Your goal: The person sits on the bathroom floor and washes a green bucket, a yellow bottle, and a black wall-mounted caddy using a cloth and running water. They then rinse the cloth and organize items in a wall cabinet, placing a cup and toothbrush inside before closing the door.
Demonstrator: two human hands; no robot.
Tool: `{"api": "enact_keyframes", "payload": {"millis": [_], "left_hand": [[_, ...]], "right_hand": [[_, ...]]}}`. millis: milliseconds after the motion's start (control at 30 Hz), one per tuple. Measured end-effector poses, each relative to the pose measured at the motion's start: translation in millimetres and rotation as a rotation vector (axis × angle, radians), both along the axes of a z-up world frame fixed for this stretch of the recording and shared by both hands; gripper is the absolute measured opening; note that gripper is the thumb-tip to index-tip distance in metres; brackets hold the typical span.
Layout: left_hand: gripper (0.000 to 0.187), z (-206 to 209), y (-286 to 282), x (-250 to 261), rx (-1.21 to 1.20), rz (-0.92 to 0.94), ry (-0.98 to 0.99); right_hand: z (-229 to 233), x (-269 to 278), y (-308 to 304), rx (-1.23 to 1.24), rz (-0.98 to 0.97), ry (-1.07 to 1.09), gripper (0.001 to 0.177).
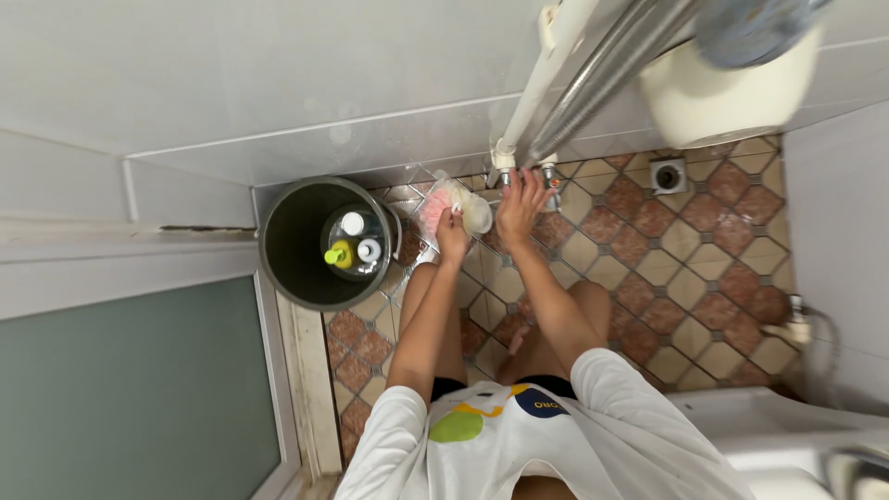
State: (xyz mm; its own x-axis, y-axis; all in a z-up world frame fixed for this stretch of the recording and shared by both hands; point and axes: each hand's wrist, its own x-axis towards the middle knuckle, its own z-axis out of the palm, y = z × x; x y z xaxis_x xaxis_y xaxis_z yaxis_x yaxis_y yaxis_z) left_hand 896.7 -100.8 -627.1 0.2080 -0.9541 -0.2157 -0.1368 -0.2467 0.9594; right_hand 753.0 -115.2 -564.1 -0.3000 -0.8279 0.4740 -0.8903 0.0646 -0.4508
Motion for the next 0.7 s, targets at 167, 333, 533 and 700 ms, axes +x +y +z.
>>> {"api": "enact_keyframes", "payload": {"millis": [167, 333, 533, 700], "left_hand": [[0.022, -114.0, -20.2, 7.4, -0.047, -0.040, 0.176], [0.021, -164.8, -28.4, -2.4, -0.172, -0.054, 0.206], [0.021, -152.2, -23.4, 10.2, -0.100, -0.030, 0.098], [0.022, -161.1, -19.8, 17.0, -0.016, -0.125, -0.063]], "right_hand": [[-65.4, -34.5, -5.3, -0.250, -0.058, 0.392, 0.026], [-78.4, -68.9, -23.7, -0.386, 0.048, 0.269, 0.032], [-190.5, -30.3, 80.2, -0.399, 0.347, -0.046, 0.017], [-256.7, 5.8, 22.0, 0.026, -0.200, -1.861, 0.019]]}}
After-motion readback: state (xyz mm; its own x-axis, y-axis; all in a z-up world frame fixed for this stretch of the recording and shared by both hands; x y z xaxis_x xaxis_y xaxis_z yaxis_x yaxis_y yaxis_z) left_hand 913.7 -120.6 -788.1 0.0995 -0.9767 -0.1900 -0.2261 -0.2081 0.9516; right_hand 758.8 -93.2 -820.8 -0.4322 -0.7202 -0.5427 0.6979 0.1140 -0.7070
